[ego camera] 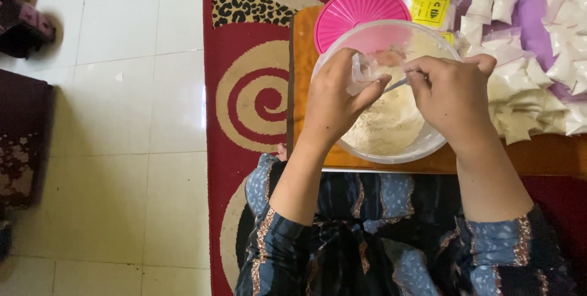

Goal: Scooping white food powder from a large bowl into small individual plastic bags using a spoon.

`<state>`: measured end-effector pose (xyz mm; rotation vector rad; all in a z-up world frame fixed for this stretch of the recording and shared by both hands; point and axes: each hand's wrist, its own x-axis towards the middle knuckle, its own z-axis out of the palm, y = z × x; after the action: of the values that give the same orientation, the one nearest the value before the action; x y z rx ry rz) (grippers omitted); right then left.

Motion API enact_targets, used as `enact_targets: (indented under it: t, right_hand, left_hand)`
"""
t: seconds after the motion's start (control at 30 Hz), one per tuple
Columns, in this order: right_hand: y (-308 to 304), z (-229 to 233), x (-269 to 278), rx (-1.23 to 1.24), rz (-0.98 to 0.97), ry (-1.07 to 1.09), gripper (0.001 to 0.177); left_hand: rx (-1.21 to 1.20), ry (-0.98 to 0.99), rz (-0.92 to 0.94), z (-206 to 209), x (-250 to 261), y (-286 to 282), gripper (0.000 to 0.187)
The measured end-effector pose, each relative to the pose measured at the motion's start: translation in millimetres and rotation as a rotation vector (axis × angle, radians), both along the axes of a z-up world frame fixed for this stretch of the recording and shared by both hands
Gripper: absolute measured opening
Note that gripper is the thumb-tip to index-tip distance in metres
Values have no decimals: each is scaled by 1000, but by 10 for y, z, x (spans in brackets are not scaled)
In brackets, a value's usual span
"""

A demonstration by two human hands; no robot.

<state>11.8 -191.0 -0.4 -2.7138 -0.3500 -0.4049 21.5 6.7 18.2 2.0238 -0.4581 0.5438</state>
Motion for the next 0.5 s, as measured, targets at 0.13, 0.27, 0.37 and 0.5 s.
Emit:
enact_targets:
  t: [0.13,0.27,0.37,0.5]
  right_hand:
    - [-33,-15,-10,69,2,21,8]
    - [-8,149,-59,209,4,-79,14]
    - [-134,180,-78,340,1,-93,18]
    - [-454,138,-117,408,-34,-140,18]
  left_hand:
    - [-19,37,-2,-5,-20,-1,37]
    - [21,38,-4,-10,-5,9,41]
    - [42,52,-6,-4,-12,8,41]
    - [130,49,-28,16,-24,9,43]
